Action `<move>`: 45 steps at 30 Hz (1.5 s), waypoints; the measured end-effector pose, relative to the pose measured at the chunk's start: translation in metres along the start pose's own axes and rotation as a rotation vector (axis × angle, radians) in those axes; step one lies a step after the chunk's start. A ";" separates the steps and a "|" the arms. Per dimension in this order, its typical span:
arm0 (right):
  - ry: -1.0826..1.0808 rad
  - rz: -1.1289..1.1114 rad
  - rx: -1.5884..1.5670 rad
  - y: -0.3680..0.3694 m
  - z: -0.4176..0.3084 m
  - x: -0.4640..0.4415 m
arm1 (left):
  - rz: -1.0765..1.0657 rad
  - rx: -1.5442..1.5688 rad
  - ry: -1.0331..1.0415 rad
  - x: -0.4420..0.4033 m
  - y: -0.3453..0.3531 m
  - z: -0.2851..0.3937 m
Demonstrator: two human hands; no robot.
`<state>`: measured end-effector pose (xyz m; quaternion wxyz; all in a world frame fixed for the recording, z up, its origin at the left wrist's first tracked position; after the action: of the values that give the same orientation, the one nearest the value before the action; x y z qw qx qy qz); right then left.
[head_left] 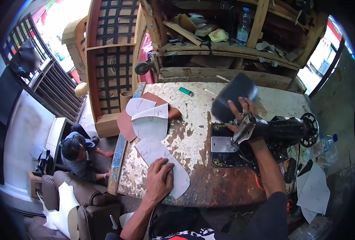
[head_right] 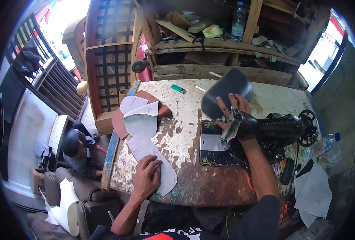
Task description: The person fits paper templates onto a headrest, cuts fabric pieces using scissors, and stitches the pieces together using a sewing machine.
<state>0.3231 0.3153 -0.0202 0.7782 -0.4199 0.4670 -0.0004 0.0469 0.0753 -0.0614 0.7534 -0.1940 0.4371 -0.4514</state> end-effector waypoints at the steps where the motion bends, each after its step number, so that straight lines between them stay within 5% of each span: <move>1: 0.082 -0.027 0.036 -0.003 0.003 0.001 | -0.009 -0.002 -0.010 -0.001 0.000 0.001; 12: 0.443 -0.274 0.585 0.022 0.091 0.037 | -0.059 0.074 0.016 -0.006 -0.007 -0.007; 14: 0.465 -0.271 0.485 0.008 0.091 0.040 | -0.102 0.166 -0.060 -0.015 -0.005 -0.022; 19: 0.239 -0.068 0.325 -0.027 0.046 0.052 | -0.248 -0.087 0.328 -0.043 0.002 -0.021; 23: 0.459 -0.396 0.070 -0.037 0.012 0.089 | -0.277 0.018 0.295 -0.043 0.012 -0.039; 30: 0.585 -0.097 -0.128 -0.132 -0.092 0.077 | -0.241 0.039 0.328 -0.047 0.007 -0.031; 39: 0.596 -0.160 -0.904 -0.146 -0.188 0.027 | -0.340 0.232 0.504 -0.042 -0.042 0.076; 40: 0.592 -0.154 -0.904 -0.146 -0.186 0.028 | -0.240 0.257 0.510 -0.047 -0.043 0.075; 43: 1.124 -0.307 -0.860 -0.131 -0.159 0.057 | -0.004 0.230 0.428 -0.080 -0.043 0.028; 45: 1.156 -0.202 -0.833 -0.121 -0.141 0.089 | 0.165 0.102 0.167 -0.110 -0.038 -0.027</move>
<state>0.3176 0.1099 -0.0358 0.1780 -0.6556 0.7246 -0.1163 -0.0185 0.1521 0.0031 0.7578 -0.0805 0.4895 -0.4239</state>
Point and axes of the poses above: each hand's wrist, its own x-axis away from the middle knuckle, its own y-axis out of the palm, z = x × y, the point moved 6 cm from there along -x, towards the middle knuckle, and after that the axes turned 10 degrees about z, right-handed, at the moved point
